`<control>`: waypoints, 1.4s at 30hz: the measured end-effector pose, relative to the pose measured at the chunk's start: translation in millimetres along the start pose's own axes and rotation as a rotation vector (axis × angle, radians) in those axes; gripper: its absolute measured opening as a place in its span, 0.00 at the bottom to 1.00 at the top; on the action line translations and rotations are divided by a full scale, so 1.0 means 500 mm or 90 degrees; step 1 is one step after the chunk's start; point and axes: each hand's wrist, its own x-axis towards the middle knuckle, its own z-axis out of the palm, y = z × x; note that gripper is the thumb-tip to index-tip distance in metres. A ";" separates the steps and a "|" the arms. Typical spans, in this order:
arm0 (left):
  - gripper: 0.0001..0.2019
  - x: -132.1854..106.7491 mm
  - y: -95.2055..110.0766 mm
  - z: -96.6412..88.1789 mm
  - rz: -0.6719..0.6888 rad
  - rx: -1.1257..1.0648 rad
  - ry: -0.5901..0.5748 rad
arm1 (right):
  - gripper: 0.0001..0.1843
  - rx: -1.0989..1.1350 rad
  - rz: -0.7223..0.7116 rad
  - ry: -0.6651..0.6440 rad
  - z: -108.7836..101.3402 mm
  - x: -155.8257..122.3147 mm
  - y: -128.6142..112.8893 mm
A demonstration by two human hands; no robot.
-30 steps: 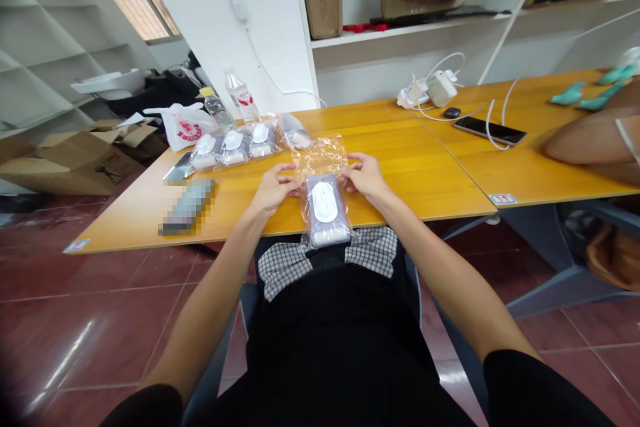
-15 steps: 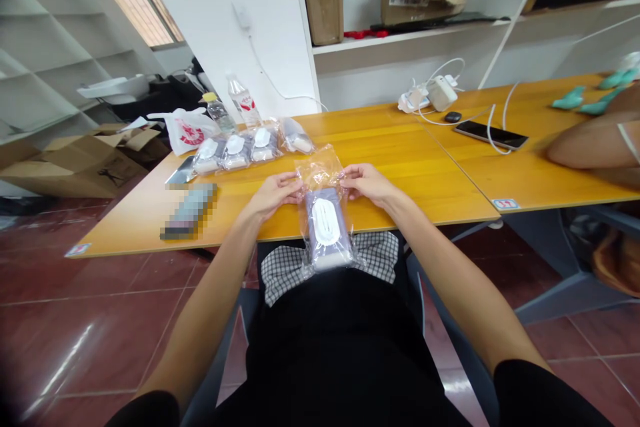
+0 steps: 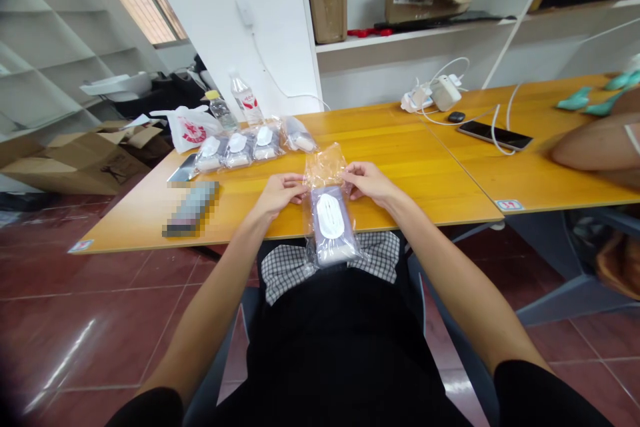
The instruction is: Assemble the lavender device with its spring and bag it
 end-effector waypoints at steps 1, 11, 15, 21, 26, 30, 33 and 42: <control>0.14 0.000 0.002 -0.002 -0.002 -0.011 0.003 | 0.13 0.013 -0.004 0.015 -0.001 0.001 0.001; 0.07 -0.002 0.010 -0.016 0.019 -0.066 -0.021 | 0.13 0.045 -0.023 0.022 -0.002 -0.003 0.000; 0.08 0.001 0.002 -0.009 0.042 -0.041 -0.007 | 0.09 0.060 -0.034 0.031 -0.001 -0.007 -0.001; 0.09 -0.003 0.003 -0.011 0.088 -0.053 0.000 | 0.18 0.110 -0.056 0.028 0.001 -0.003 0.005; 0.06 -0.006 0.013 -0.012 0.039 -0.142 -0.018 | 0.14 0.150 -0.101 0.033 0.000 0.013 0.021; 0.06 -0.004 0.013 -0.010 0.027 -0.172 -0.023 | 0.12 0.151 -0.133 0.016 0.001 0.020 0.029; 0.06 -0.002 0.008 -0.009 0.035 -0.164 -0.016 | 0.09 0.138 -0.147 0.015 0.003 0.022 0.030; 0.06 -0.005 0.006 -0.002 0.031 -0.121 0.009 | 0.05 0.090 -0.147 0.019 0.001 0.024 0.035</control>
